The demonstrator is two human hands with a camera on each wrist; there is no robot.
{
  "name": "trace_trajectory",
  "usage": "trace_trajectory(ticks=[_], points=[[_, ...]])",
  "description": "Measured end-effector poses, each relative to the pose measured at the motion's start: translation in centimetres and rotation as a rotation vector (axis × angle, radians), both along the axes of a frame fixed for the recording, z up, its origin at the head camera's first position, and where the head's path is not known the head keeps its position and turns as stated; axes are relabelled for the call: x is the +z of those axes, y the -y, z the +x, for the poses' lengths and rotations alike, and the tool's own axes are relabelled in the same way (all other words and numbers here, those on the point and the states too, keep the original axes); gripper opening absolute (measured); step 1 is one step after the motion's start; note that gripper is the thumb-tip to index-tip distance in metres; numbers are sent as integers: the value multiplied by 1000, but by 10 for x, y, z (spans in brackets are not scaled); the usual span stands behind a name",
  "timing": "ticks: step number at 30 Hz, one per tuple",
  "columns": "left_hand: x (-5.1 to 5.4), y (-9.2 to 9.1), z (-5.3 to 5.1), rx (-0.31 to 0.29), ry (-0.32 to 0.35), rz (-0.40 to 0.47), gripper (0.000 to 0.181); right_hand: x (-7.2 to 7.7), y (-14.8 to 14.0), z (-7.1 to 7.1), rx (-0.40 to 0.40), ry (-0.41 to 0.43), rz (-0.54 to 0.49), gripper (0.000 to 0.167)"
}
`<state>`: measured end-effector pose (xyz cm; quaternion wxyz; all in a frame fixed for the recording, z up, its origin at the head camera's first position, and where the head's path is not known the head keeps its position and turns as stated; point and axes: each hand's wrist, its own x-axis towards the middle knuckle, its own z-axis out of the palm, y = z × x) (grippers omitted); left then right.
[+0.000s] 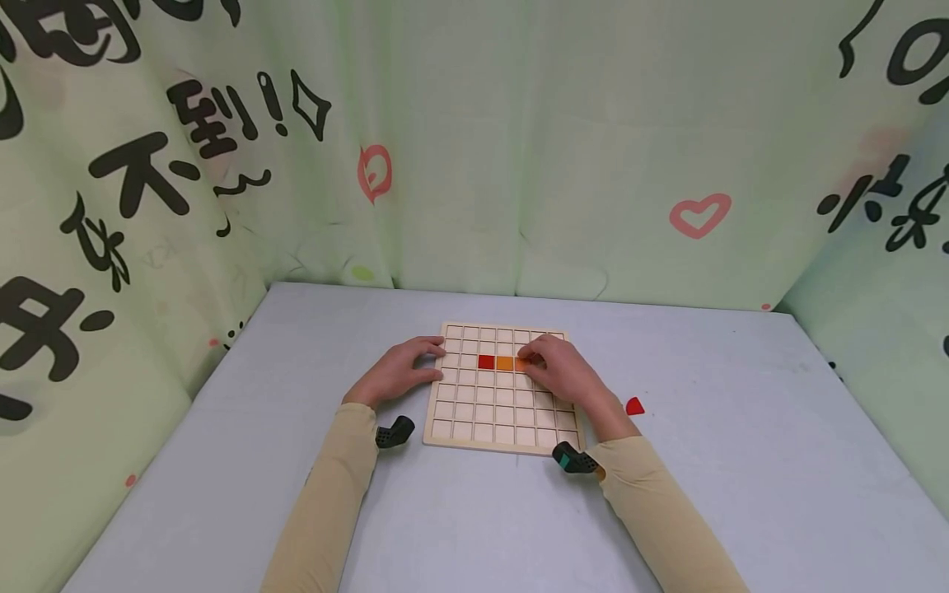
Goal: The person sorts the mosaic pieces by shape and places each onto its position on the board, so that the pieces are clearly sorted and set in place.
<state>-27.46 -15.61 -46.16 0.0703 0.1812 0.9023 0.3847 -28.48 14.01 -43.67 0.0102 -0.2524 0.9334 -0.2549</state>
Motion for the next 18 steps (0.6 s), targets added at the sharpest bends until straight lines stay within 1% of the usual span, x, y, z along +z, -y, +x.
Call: trace_trajectory(ticks=[6,13,18], points=[[0,-1,0,4,10,0,39,-1,0,1,-14,15,0,20],[-1,1,-1,10,9,-8,40,-2,-1,0,9,-8,-10,19],[-2,1,-1,8,12,-6,40,-3,-2,2,9,0,-29,20]])
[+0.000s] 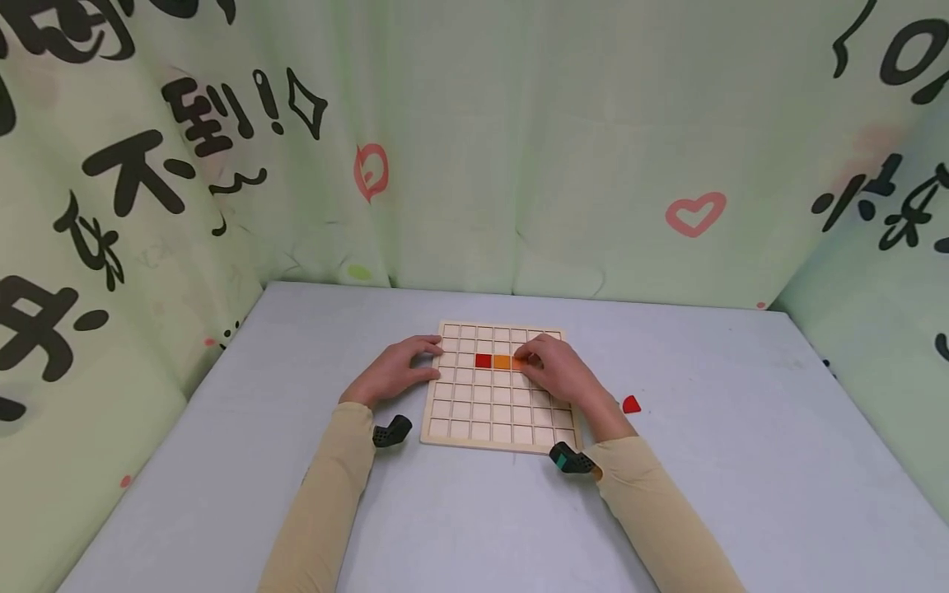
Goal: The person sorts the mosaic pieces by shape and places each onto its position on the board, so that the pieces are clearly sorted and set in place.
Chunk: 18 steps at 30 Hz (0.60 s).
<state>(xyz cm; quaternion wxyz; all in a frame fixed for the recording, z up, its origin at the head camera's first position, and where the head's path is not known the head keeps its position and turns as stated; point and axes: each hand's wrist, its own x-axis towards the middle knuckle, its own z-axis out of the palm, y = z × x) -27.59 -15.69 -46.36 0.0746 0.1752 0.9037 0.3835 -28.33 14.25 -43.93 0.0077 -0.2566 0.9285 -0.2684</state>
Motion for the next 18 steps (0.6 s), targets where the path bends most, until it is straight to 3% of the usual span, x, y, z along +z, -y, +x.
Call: trace_trajectory(ticks=[10,18], points=[[-1,-2,-1,-1,13,13,40,-1,-15,3,-57,32,-94,27],[-1,-1,-2,5,19,10,40,0,-46,12,-120,42,-107,27]])
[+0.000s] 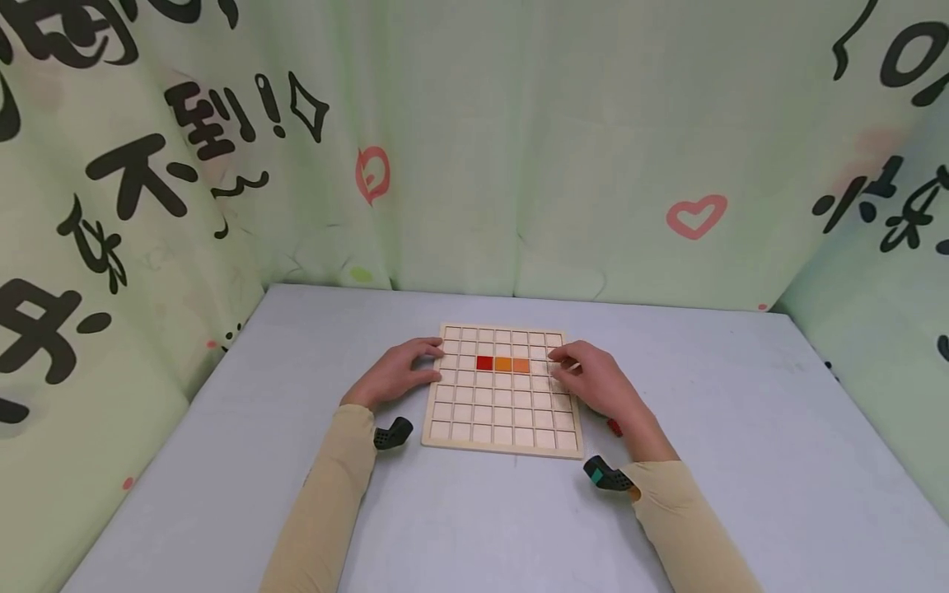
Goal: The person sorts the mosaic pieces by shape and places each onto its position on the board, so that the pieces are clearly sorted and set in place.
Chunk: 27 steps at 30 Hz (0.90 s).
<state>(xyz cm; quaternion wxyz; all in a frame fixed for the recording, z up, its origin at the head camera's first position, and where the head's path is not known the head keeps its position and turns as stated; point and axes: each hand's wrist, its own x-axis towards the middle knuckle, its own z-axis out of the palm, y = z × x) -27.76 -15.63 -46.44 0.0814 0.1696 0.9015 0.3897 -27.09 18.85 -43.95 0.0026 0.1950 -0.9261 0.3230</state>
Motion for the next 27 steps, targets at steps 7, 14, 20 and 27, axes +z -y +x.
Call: trace_trajectory(ticks=[7,14,20,27], points=[[0,1,2,6,2,5,40,4,-38,12,-99,91,26,35],[0,2,2,1,1,4,41,2,-79,21,-117,97,83,38],[-1,1,2,0,-8,3,41,0,-105,31,-115,107,126,41],[-1,0,2,-2,-11,5,40,0,-122,40,-91,96,134,41]])
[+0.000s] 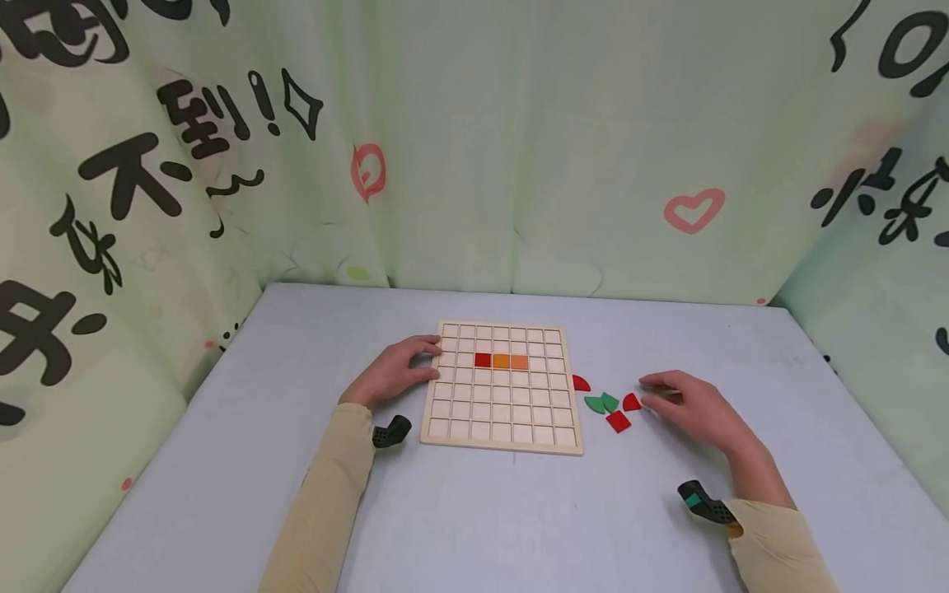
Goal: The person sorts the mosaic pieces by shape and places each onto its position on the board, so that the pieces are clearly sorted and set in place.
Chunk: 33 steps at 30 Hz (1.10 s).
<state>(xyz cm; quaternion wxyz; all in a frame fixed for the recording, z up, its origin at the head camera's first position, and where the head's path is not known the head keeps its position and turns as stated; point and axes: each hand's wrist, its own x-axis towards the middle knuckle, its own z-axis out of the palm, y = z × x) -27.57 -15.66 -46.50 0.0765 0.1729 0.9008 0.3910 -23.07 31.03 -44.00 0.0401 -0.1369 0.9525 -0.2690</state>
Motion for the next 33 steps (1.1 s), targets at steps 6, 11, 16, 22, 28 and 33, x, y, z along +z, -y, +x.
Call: trace_trajectory(ticks=[6,11,16,22,28,33], points=[[1,-1,0,-8,-6,-6,39,-1,-1,8,39,-52,6,34],[1,-2,-2,-3,-7,-16,39,3,4,12,48,-40,21,26],[0,-1,-4,-7,-6,-15,40,8,9,14,98,39,26,11],[-1,0,-4,-7,-10,-16,41,7,17,14,133,24,23,25],[0,1,-3,-2,6,-23,41,3,27,14,144,16,6,40],[1,0,-1,-6,4,-22,41,1,32,14,147,28,18,42]])
